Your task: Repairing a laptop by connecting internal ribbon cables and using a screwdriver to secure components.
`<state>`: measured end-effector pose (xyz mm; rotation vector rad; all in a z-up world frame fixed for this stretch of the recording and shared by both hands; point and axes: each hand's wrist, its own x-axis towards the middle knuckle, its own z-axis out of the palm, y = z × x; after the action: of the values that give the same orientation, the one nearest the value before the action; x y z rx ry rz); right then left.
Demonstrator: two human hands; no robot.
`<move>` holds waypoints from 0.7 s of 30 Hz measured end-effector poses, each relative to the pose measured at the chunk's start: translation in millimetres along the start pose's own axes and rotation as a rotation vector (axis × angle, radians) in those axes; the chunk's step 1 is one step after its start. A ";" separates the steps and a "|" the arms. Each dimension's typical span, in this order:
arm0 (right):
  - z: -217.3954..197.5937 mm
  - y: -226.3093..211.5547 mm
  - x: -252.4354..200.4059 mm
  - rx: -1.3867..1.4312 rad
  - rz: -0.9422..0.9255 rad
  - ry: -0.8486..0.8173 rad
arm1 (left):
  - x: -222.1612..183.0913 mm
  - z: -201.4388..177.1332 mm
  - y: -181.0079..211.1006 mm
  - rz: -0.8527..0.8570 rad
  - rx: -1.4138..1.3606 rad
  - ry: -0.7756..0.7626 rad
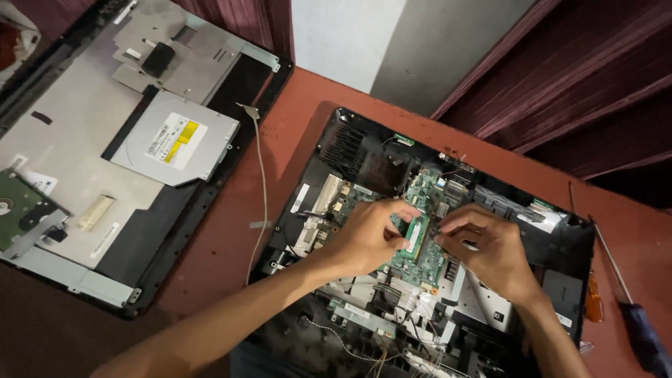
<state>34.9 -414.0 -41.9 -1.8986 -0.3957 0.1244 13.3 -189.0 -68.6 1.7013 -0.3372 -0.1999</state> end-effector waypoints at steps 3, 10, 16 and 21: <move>-0.6 1.6 -0.2 0.007 -0.004 -0.008 | -0.9 -0.4 0.1 0.022 -0.018 0.040; -5.0 14.0 -1.5 0.007 -0.004 -0.019 | 2.1 6.1 -2.9 0.254 -0.023 0.152; -5.7 -8.7 0.5 0.001 0.024 -0.040 | -0.6 3.3 11.0 0.207 0.156 0.137; -6.9 -8.7 1.5 -0.040 -0.009 -0.088 | 1.5 4.4 -2.5 0.189 0.062 -0.002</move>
<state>36.4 -416.9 -31.1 -1.9355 -0.4698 0.1954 13.6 -193.3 -71.6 1.7187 -0.5071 -0.0526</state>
